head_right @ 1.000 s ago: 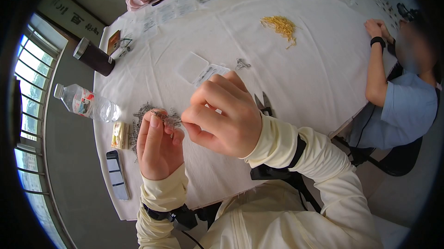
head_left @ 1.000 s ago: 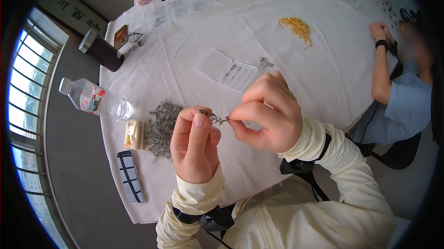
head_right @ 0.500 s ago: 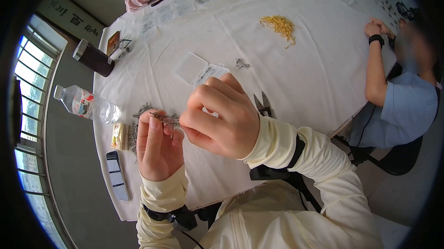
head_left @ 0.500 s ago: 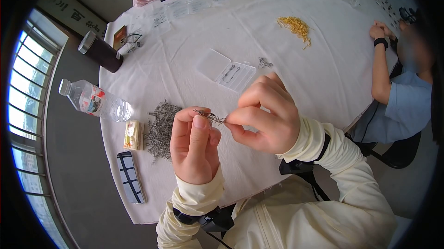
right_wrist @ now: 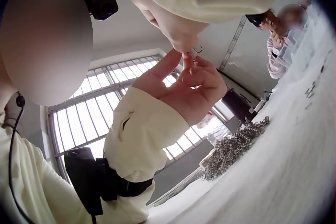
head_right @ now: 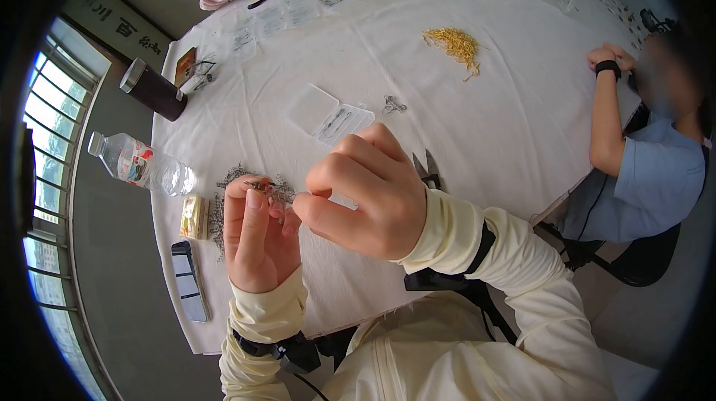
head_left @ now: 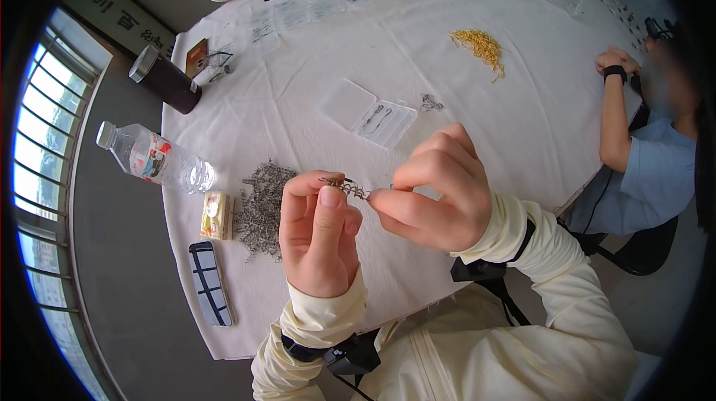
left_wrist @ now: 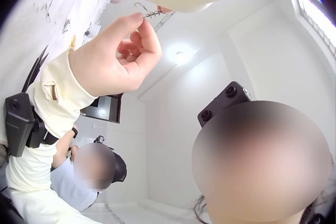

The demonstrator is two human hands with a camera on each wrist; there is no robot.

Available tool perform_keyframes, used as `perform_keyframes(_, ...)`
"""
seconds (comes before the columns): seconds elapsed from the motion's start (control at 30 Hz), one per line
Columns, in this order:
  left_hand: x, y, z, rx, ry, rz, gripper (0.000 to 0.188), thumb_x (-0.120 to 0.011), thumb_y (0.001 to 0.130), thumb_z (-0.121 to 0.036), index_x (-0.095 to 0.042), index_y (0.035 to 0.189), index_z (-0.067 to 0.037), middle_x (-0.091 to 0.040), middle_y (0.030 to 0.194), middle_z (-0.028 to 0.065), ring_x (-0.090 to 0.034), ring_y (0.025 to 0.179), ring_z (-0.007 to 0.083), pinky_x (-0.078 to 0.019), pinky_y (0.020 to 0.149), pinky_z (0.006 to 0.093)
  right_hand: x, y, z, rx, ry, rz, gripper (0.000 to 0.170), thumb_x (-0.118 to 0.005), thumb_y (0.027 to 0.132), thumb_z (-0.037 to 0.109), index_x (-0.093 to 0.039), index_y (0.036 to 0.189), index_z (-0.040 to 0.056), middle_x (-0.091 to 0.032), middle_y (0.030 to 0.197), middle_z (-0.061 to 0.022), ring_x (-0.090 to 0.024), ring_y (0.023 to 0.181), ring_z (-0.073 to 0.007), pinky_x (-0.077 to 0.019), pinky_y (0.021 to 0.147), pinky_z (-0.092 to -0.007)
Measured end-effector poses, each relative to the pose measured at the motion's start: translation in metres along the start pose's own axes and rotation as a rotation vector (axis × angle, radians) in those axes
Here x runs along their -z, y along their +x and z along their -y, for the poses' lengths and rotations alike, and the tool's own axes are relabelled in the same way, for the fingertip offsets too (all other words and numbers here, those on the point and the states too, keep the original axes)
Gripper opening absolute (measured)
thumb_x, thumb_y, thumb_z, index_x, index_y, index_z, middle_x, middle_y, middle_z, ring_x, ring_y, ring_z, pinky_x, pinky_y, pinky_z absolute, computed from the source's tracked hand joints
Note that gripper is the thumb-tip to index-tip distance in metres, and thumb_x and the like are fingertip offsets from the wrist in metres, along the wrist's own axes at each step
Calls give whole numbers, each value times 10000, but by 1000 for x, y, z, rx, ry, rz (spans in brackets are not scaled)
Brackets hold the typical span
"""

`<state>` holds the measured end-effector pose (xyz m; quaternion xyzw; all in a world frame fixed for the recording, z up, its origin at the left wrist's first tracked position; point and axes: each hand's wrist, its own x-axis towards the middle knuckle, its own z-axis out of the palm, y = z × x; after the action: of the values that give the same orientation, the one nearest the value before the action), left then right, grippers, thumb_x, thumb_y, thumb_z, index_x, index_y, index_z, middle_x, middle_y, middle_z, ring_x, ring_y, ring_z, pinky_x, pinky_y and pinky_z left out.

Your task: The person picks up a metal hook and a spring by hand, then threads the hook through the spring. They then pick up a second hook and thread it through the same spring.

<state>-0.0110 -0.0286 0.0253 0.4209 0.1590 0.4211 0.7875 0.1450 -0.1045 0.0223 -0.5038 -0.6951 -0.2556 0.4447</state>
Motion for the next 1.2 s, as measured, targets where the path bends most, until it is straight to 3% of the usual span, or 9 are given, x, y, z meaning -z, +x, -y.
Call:
perform_keyframes(0.23, 2, 1, -1, -4, 11, -14, 136, -560, 1003, -89, -564, 1133, -48, -565, 1037, 28, -431, 759, 55, -381, 652, 223, -2, 2, -2, -42, 34, -43, 368, -773, 555, -3, -646, 872, 134, -526, 853, 10, -518, 699, -178, -376, 660, -337)
perform_keyframes(0.3, 6, 2, -1, -8, 31, 50, 135, -511, 1027, -126, -554, 1148, -83, -572, 1064, -1, -513, 837, 64, -403, 677, 245, -1, 3, -1, -86, 78, -31, 344, -766, 575, -11, -639, 861, 131, -533, 846, 4, -518, 694, -185, -382, 654, -337)
perform_keyframes(0.73, 5, 1, -3, 5, 18, 61, 137, -503, 1027, -123, -554, 1147, -79, -570, 1078, 4, -507, 841, 66, -405, 679, 246, -3, 4, -3, -114, 94, -19, 347, -782, 577, -9, -647, 865, 130, -535, 825, -3, -509, 680, -187, -386, 664, -335)
perform_keyframes(0.83, 1, 1, -3, 11, -18, 10, 149, -551, 1007, -83, -571, 1147, -35, -572, 1064, 27, -448, 784, 47, -391, 662, 225, -5, 3, -3, -100, 103, -21, 356, -789, 567, -7, -650, 865, 128, -532, 826, -1, -504, 677, -182, -381, 663, -332)
perform_keyframes(0.93, 1, 1, -2, 16, -18, 13, 143, -552, 1006, -79, -571, 1142, -40, -573, 1075, 31, -446, 785, 47, -392, 664, 224, -6, 4, -2, -100, 101, -51, 296, -788, 596, 47, -620, 819, 148, -513, 813, 33, -503, 708, -146, -344, 687, -322)
perform_keyframes(1.0, 1, 0, -1, 14, -26, 2, 140, -550, 1005, -74, -565, 1142, -47, -573, 1086, 37, -441, 783, 49, -392, 666, 223, -4, 4, -2, -74, 102, -5, 367, -794, 553, -12, -661, 865, 131, -520, 825, 12, -503, 680, -167, -372, 660, -326)
perform_keyframes(1.2, 0, 0, -2, 9, -15, 15, 146, -545, 1006, -72, -554, 1150, -48, -569, 1081, 36, -434, 779, 51, -390, 669, 224, -5, 3, -1, -67, 114, -18, 371, -792, 551, -20, -666, 865, 133, -515, 825, 17, -511, 689, -162, -367, 654, -319)
